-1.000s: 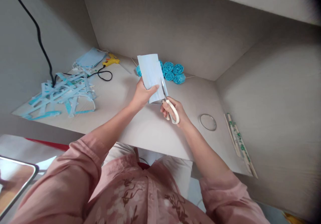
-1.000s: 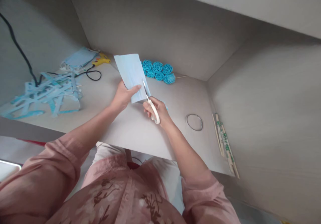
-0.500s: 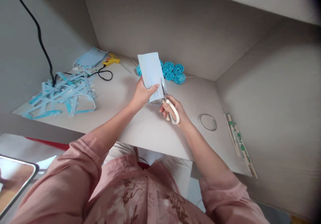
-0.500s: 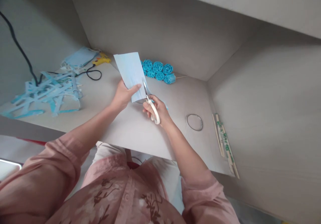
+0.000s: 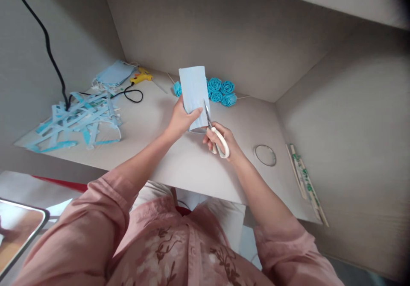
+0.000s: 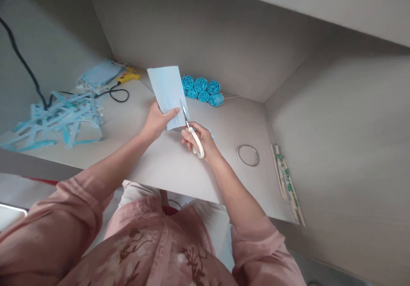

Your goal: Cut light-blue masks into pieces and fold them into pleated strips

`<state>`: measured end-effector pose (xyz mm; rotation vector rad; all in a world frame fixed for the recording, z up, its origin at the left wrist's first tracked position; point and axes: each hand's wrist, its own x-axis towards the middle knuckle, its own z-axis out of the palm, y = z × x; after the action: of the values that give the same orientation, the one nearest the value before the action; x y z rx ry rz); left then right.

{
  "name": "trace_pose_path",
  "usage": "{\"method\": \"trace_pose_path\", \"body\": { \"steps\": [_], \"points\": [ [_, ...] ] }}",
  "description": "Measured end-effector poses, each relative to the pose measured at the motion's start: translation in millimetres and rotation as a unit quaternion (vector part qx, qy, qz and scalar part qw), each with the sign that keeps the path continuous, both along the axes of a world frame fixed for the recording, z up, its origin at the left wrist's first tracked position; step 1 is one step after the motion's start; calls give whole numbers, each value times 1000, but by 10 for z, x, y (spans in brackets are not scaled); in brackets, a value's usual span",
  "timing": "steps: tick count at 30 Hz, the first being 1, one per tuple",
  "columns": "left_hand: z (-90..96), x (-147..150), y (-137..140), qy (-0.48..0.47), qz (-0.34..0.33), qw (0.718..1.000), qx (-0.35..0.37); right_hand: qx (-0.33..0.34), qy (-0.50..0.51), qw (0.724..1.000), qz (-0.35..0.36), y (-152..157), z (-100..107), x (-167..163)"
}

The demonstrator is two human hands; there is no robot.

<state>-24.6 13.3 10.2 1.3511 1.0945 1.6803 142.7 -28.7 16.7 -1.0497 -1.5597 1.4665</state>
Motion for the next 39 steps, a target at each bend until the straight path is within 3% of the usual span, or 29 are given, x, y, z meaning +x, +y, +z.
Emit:
{"method": "trace_pose_path", "body": {
  "steps": [14, 39],
  "points": [
    [-13, 65, -36, -88, -93, 991, -31, 24, 12, 1000, -8, 20, -50, 13],
    [-24, 76, -33, -97, -96, 990, -32, 34, 41, 998, -29, -14, -84, -23]
  ]
}}
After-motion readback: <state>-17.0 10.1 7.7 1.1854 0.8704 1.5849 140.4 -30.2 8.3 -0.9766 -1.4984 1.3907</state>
